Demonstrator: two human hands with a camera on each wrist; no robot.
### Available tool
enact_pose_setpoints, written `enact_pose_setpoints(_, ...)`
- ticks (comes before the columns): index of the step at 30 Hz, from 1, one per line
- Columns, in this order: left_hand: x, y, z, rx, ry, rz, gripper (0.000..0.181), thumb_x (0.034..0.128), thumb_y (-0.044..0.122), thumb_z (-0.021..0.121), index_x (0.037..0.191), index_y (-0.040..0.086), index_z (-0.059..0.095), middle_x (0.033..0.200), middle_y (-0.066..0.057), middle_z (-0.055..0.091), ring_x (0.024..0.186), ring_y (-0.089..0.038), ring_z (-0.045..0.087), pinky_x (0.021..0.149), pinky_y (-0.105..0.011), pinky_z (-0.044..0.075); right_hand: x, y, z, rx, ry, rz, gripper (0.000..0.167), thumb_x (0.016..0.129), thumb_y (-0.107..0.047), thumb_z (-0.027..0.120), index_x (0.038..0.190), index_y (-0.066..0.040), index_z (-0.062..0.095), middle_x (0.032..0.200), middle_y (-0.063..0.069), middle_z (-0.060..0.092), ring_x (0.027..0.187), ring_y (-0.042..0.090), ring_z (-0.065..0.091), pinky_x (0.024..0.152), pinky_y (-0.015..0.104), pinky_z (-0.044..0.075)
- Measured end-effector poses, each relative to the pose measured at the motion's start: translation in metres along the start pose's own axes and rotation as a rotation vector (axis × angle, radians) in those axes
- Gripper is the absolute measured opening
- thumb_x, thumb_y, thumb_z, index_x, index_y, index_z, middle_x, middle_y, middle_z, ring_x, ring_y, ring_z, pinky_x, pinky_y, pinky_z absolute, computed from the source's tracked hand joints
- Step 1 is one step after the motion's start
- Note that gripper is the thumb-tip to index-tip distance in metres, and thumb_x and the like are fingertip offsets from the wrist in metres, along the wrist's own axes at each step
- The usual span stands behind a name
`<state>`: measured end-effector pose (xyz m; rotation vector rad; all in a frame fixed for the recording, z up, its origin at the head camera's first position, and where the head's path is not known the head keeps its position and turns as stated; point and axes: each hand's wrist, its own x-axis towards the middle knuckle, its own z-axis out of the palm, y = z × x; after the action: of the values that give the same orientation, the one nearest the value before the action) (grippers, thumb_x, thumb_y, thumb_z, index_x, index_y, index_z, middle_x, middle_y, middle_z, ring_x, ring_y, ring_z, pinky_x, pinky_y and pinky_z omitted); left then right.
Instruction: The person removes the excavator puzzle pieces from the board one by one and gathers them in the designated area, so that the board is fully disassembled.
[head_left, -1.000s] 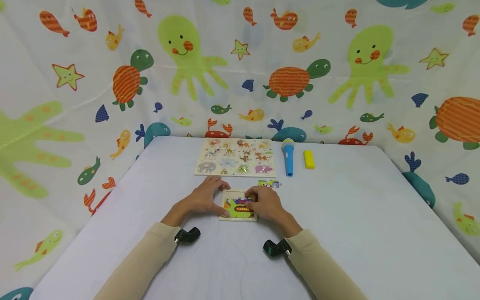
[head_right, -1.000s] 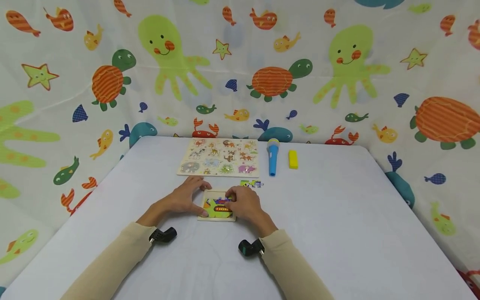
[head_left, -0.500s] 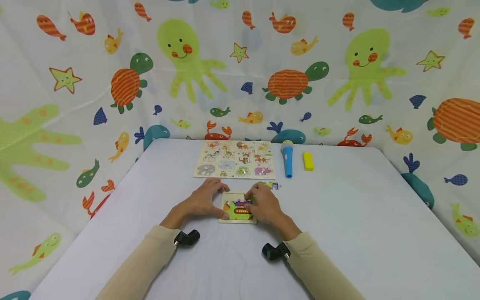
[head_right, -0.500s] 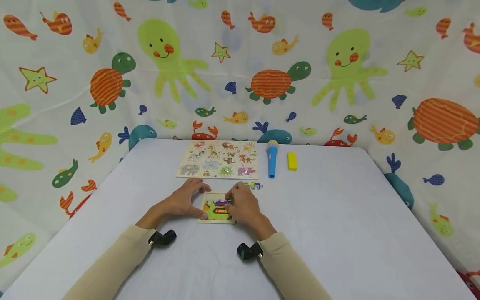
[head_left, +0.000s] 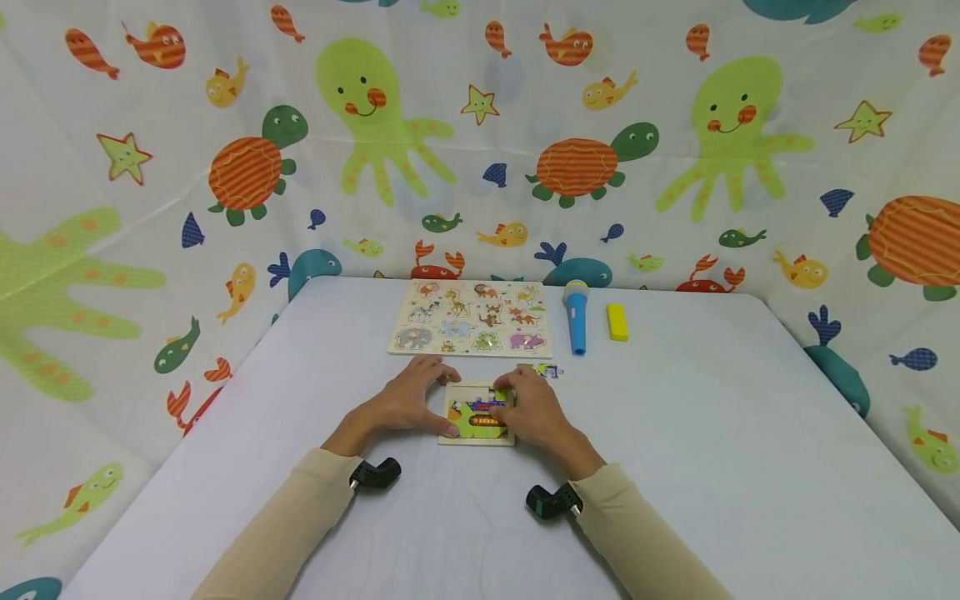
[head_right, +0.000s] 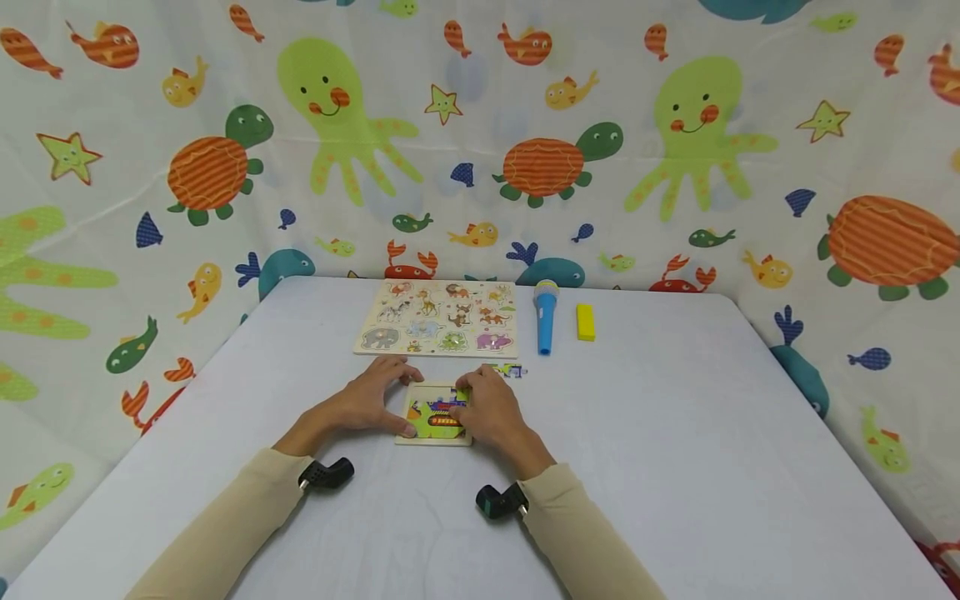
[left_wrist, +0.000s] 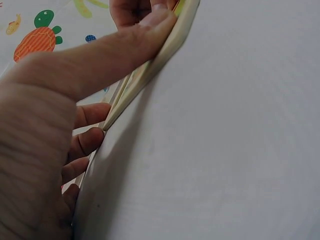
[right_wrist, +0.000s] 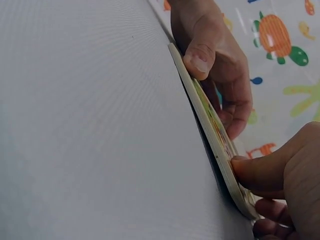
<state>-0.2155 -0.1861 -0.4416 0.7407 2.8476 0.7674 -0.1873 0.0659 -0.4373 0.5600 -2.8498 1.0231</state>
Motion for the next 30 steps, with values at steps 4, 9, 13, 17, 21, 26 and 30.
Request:
enact_pose_setpoints(4, 0.0002, 0.0000, -0.0003, 0.000, 0.002, -0.012, 0.083, 0.0623, 0.064, 0.088, 0.130, 0.025, 0.059, 0.128, 0.000, 0.053, 0.151, -0.028, 0.023, 0.119, -0.058, 0.026, 0.0006, 0.0005, 0.0002, -0.012, -0.005, -0.014, 0.027, 0.088, -0.021, 0.080, 0.112, -0.009, 0.073, 0.103, 0.002, 0.060, 0.092, 0.019, 0.053, 0.086, 0.038, 0.048)
enact_pose_setpoints(9, -0.0004, 0.0008, -0.0005, -0.011, -0.003, -0.021, 0.083, 0.0623, 0.063, 0.088, 0.130, 0.025, 0.059, 0.129, 0.000, 0.053, 0.151, -0.028, 0.022, 0.120, -0.058, 0.026, 0.0003, 0.0000, 0.0004, -0.008, -0.026, -0.029, 0.015, 0.090, -0.020, 0.077, 0.103, -0.014, 0.074, 0.099, -0.001, 0.057, 0.087, 0.017, 0.052, 0.079, 0.034, 0.045)
enact_pose_setpoints(13, -0.0011, 0.0027, -0.0012, -0.012, -0.005, -0.019, 0.083, 0.0628, 0.062, 0.088, 0.130, 0.024, 0.059, 0.128, -0.001, 0.053, 0.151, -0.030, 0.023, 0.119, -0.059, 0.026, 0.0012, -0.0004, 0.0031, -0.031, -0.042, -0.024, 0.015, 0.092, -0.020, 0.075, 0.105, -0.013, 0.073, 0.099, -0.002, 0.055, 0.090, 0.016, 0.052, 0.080, 0.034, 0.048)
enact_pose_setpoints(17, -0.0010, 0.0031, -0.0014, -0.019, -0.006, -0.014, 0.083, 0.0628, 0.062, 0.088, 0.130, 0.024, 0.059, 0.127, -0.001, 0.053, 0.150, -0.030, 0.025, 0.119, -0.059, 0.027, 0.0006, -0.0031, 0.0036, -0.050, -0.043, -0.029, 0.017, 0.093, -0.018, 0.073, 0.107, -0.010, 0.071, 0.099, 0.000, 0.053, 0.090, 0.016, 0.050, 0.078, 0.033, 0.047)
enact_pose_setpoints(21, -0.0007, 0.0019, -0.0007, -0.024, -0.007, -0.011, 0.083, 0.0621, 0.062, 0.088, 0.130, 0.024, 0.059, 0.127, 0.000, 0.053, 0.149, -0.028, 0.025, 0.119, -0.057, 0.027, -0.0007, -0.0062, 0.0033, -0.058, -0.027, -0.041, 0.014, 0.093, -0.016, 0.073, 0.105, -0.009, 0.071, 0.105, 0.002, 0.053, 0.096, 0.019, 0.049, 0.080, 0.035, 0.047)
enact_pose_setpoints(26, -0.0001, 0.0008, -0.0002, -0.026, 0.001, -0.004, 0.084, 0.0621, 0.063, 0.088, 0.130, 0.023, 0.059, 0.127, 0.000, 0.053, 0.148, -0.028, 0.026, 0.119, -0.058, 0.027, -0.0011, -0.0067, 0.0046, -0.068, -0.018, -0.033, 0.012, 0.093, -0.015, 0.072, 0.104, -0.010, 0.070, 0.114, 0.005, 0.053, 0.104, 0.021, 0.049, 0.087, 0.038, 0.049)
enact_pose_setpoints(30, 0.0005, 0.0002, 0.0004, -0.026, 0.005, -0.001, 0.084, 0.0617, 0.063, 0.088, 0.130, 0.023, 0.059, 0.126, 0.000, 0.053, 0.147, -0.028, 0.028, 0.119, -0.057, 0.028, -0.0013, -0.0057, 0.0058, -0.060, -0.021, -0.021, 0.013, 0.094, -0.016, 0.072, 0.105, -0.010, 0.069, 0.113, 0.004, 0.054, 0.103, 0.021, 0.049, 0.088, 0.038, 0.049)
